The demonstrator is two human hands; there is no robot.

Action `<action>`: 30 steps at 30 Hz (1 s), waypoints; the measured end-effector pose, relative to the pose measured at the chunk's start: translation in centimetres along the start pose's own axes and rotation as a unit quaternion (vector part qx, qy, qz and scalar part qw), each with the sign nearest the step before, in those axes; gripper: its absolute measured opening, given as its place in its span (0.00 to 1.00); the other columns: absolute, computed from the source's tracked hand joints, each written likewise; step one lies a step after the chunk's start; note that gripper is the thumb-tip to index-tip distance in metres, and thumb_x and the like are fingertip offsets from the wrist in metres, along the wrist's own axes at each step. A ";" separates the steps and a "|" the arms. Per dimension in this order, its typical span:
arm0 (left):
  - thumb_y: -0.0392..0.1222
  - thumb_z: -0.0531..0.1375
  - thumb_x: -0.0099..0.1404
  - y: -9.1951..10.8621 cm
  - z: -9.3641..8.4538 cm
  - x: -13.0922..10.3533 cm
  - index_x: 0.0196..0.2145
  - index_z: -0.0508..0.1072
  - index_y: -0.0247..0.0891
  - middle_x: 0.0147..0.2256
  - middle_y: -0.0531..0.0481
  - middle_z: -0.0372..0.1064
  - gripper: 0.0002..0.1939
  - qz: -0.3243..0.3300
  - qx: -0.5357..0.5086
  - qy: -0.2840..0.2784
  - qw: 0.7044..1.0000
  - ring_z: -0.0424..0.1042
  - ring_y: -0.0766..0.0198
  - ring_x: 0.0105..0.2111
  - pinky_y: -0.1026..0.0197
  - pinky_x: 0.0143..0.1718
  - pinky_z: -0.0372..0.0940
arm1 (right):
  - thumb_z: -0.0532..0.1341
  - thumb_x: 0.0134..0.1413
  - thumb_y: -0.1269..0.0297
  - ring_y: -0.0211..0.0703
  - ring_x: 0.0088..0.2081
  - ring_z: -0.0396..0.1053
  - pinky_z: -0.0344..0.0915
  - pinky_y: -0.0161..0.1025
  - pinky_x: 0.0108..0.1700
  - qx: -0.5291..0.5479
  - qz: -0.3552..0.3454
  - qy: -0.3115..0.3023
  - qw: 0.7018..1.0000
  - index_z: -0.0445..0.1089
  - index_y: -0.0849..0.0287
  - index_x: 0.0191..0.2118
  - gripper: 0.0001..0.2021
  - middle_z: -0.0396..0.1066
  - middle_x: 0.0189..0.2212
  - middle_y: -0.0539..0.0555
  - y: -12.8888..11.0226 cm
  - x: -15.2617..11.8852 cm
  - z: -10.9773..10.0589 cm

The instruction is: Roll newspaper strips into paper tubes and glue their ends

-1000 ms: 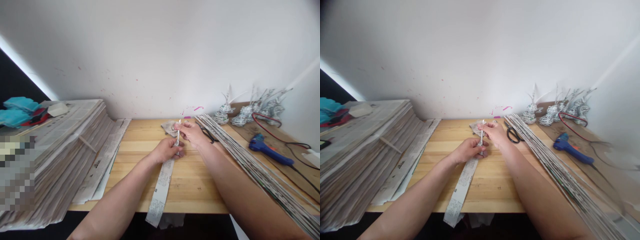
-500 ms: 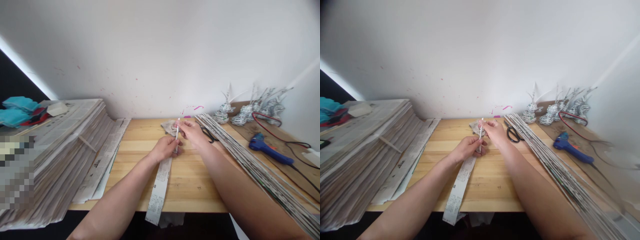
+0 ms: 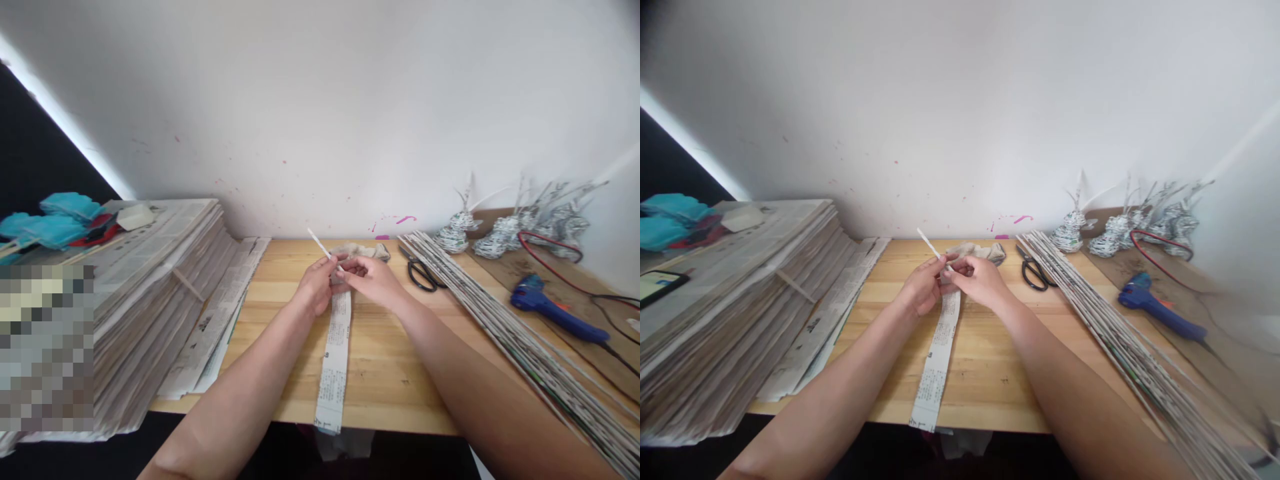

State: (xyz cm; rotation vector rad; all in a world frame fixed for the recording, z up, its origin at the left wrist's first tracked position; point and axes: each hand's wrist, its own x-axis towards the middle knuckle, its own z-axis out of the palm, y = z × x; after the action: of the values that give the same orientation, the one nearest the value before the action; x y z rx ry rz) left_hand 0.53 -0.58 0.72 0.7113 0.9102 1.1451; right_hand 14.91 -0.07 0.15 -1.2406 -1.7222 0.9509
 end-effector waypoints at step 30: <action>0.37 0.65 0.59 -0.2 -1.1 0.8 0.39 0.78 0.32 0.36 0.45 0.74 0.09 -0.006 0.038 -0.033 0.999 0.70 0.71 0.27 0.68 0.26 0.70 | 0.64 0.49 0.54 0.38 0.26 0.65 0.58 0.36 0.30 0.034 0.020 0.004 0.999 0.73 0.59 0.28 0.12 0.71 0.24 0.50 0.6 0.2 -0.3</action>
State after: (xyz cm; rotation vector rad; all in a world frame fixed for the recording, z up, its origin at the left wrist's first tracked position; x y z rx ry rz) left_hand -0.25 0.16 -0.16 0.8004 0.9054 1.0756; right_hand 15.40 0.29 -0.19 -1.2373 -1.6497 1.0188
